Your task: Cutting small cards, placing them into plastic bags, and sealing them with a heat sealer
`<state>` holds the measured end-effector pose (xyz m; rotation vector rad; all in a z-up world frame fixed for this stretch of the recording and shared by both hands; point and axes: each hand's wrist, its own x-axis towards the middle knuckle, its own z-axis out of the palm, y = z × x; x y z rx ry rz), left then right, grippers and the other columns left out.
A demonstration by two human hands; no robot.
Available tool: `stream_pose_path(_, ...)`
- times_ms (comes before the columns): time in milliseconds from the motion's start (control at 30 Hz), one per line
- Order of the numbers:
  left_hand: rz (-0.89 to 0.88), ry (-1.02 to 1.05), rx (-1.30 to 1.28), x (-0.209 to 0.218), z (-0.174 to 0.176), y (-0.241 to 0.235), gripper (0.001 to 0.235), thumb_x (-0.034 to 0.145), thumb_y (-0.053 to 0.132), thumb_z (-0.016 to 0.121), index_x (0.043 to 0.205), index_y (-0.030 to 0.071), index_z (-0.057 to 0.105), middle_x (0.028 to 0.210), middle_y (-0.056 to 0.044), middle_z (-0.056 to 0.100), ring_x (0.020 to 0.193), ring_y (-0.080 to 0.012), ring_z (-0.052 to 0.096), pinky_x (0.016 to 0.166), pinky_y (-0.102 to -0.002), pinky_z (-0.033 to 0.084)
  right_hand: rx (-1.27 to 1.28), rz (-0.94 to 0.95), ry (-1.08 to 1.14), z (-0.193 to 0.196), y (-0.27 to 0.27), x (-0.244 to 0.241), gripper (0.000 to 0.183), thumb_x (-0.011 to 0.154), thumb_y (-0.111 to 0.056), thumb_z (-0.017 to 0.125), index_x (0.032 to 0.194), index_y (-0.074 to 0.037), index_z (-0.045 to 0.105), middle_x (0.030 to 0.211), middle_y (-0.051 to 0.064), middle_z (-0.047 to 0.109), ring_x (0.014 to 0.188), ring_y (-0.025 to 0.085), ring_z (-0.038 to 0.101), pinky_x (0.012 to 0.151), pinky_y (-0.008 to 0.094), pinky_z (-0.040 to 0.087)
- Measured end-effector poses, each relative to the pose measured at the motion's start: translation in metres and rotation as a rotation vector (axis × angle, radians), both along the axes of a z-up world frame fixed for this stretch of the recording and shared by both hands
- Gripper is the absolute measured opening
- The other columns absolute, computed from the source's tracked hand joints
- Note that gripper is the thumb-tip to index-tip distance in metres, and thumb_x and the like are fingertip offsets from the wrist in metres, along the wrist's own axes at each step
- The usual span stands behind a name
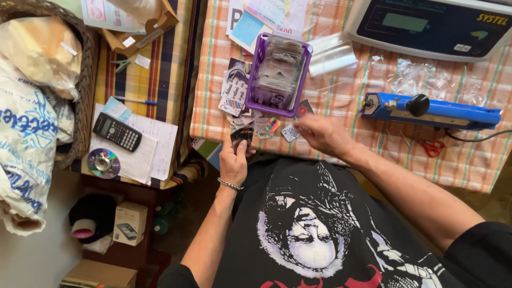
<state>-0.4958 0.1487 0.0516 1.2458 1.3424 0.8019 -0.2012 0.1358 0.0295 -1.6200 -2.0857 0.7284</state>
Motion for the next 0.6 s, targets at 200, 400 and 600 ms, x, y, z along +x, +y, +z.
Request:
stream_pose_path(200, 0.076, -0.090, 0.004, 0.018, 0.031, 0.033, 0.004, 0.098, 0.006, 0.064, 0.099, 0.002, 0.066, 0.090, -0.014, 0.079, 0.080, -0.0169, 0.075, 0.072, -0.030, 0.062, -0.009, -0.162, -0.117, 0.057, 0.072, -0.032, 0.058, 0.088, -0.033, 0.075, 0.140, -0.025, 0.051, 0.142, 0.000, 0.051, 0.083, 0.044, 0.072, 0.073, 0.059, 0.062)
stream_pose_path(400, 0.046, -0.089, 0.075, 0.004, 0.028, 0.060, 0.004, 0.097, 0.006, 0.070, 0.100, 0.005, 0.067, 0.092, -0.011, 0.079, 0.085, -0.0120, 0.074, 0.073, -0.028, 0.062, 0.046, -0.236, -0.301, 0.005, 0.075, -0.037, 0.060, 0.080, -0.037, 0.080, 0.134, -0.031, 0.055, 0.123, -0.005, 0.049, 0.067, 0.039, 0.073, 0.063, 0.054, 0.063)
stream_pose_path(600, 0.099, 0.045, 0.324, 0.008, 0.033, 0.089, 0.012, 0.093, 0.015, 0.081, 0.086, 0.009, 0.073, 0.087, -0.006, 0.073, 0.075, -0.0138, 0.064, 0.069, -0.025, 0.053, 0.231, -0.184, -0.119, 0.040, 0.058, -0.045, 0.009, 0.097, -0.021, 0.067, 0.088, -0.025, 0.069, 0.119, -0.005, 0.058, 0.072, 0.033, 0.076, 0.065, 0.044, 0.062)
